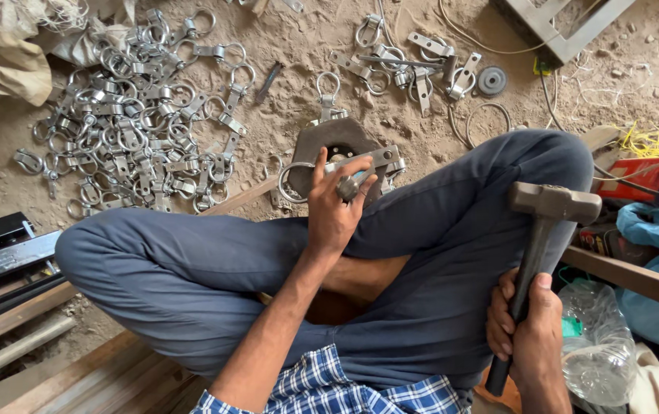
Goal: The person sits cross-legged on the floor and repeatedly hammers a small metal part held against a metal block. They adjust the part's position between strikes and continue the repetitive hammering process.
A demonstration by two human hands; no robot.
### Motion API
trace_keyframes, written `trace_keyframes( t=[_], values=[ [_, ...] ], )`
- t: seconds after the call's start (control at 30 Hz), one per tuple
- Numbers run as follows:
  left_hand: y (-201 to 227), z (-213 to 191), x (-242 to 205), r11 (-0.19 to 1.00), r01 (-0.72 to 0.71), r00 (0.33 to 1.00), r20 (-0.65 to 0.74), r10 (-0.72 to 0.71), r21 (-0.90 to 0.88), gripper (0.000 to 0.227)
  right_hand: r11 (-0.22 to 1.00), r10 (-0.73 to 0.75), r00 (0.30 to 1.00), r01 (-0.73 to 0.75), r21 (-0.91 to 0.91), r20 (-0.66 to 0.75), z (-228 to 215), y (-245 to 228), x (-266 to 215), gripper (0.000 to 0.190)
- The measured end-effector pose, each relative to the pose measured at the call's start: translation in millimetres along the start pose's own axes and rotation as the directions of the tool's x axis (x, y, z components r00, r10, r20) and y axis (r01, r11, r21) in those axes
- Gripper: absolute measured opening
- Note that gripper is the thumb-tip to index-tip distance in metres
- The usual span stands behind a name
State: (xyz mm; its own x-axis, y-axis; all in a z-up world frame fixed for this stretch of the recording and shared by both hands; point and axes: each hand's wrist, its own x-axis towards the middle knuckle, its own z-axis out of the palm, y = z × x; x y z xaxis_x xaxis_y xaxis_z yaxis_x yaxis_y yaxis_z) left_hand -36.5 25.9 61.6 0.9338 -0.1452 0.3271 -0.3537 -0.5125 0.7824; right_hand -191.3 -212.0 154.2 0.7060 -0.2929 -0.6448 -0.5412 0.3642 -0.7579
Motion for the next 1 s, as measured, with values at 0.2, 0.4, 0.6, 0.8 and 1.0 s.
trace_keyframes(
  t=[0.2, 0.4, 0.6, 0.8, 1.0],
  values=[
    [-1, 0, 14, 0.997, -0.054, 0.996, 0.066, 0.058, -0.061, 0.024, 0.999, -0.03, 1.0, 0.03, -0.042, 0.001, 4, -1, -1, 0.055],
    [-2, 4, 16, 0.99, -0.139, 0.985, 0.104, 0.141, -0.024, 0.034, 0.958, -0.097, 0.992, 0.072, -0.277, -0.079, 19, -7, -12, 0.049],
    [-4, 8, 16, 0.985, -0.175, 0.979, 0.103, 0.175, -0.014, 0.035, 0.865, -0.223, 0.973, 0.222, -0.45, 0.051, 32, 2, -19, 0.034],
    [-1, 7, 19, 0.983, -0.178, 0.98, 0.087, 0.181, -0.037, 0.033, 0.499, -0.486, 0.845, 0.478, -0.722, 0.223, 62, -24, -24, 0.028],
    [-10, 12, 17, 0.983, -0.179, 0.98, 0.086, 0.181, -0.031, 0.034, 0.506, -0.802, 0.564, 0.817, -0.277, 0.198, 42, -28, -30, 0.017]
  ],
)
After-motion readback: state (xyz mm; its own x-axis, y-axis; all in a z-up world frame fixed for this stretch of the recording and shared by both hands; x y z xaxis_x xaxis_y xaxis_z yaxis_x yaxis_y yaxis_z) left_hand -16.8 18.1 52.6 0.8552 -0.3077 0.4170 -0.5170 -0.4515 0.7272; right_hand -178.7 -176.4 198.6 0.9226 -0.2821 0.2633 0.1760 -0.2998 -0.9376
